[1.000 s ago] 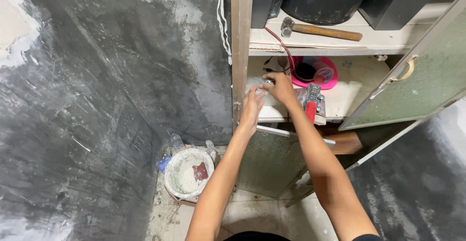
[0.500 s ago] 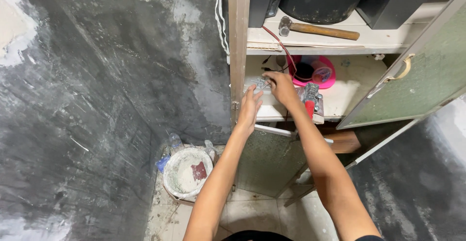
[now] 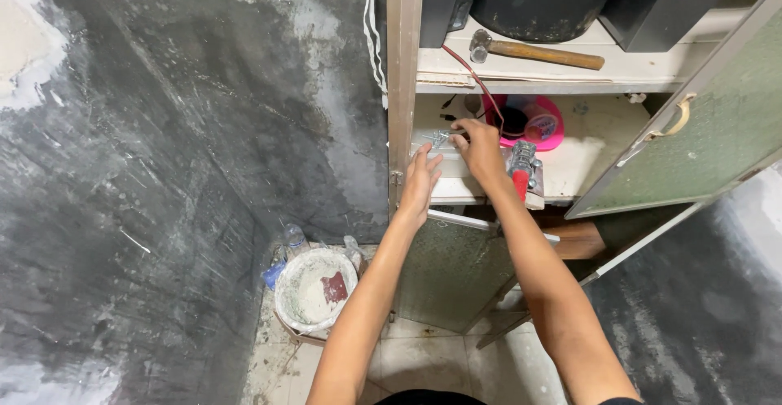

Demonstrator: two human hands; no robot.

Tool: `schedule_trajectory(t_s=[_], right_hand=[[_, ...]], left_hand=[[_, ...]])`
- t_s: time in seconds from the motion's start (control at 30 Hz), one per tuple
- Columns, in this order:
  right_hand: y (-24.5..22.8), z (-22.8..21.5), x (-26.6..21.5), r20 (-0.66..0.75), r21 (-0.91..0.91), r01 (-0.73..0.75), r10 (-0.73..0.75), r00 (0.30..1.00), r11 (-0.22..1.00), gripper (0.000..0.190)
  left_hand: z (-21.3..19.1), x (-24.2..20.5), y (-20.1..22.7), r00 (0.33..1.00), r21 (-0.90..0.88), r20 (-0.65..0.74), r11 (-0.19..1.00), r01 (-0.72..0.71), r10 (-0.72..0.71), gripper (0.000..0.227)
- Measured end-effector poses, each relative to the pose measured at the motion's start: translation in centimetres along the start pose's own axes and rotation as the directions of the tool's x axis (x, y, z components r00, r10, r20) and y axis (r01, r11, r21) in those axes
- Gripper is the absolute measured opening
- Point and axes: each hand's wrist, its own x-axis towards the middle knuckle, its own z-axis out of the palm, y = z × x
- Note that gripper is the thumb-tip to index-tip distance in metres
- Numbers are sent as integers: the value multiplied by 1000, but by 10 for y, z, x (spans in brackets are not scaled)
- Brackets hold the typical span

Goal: The person retrieves a hammer from a cabinet and repeatedly strikes a dark wall surface with it. The person uses one hand to stabilize against the wall while hammering with the other.

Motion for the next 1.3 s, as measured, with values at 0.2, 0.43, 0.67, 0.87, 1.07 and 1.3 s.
schedule_trajectory(t_s=[0.2,0.43,0.67,0.87,1.07,1.3], right_hand=[[4,3,-3,-75,76,28,-22,997,997,17],[0,-1,-15,78,210,-104,89,993,972,18],[-15,-18,-26,184,256,-145,99,978,956,18],[-25,-29,-37,348,367,-263,131,928,892,23],[-31,-48,-47,445,438,-253,36,895,862,26],[-28,-93,-64,445,560,-401,145,884,725,25]], left_hand=[[0,0,1,1000,15,4,1000,7,-7,64],[-4,-3,6,997,24,55,998,55,-56,65],[-9,-9,19,980,42,150,991,129,-133,62],[-4,-24,25,960,44,146,970,237,-241,51],[-8,-51,40,942,121,220,965,232,-255,59],[-14,-76,76,945,290,222,941,172,-241,59]])
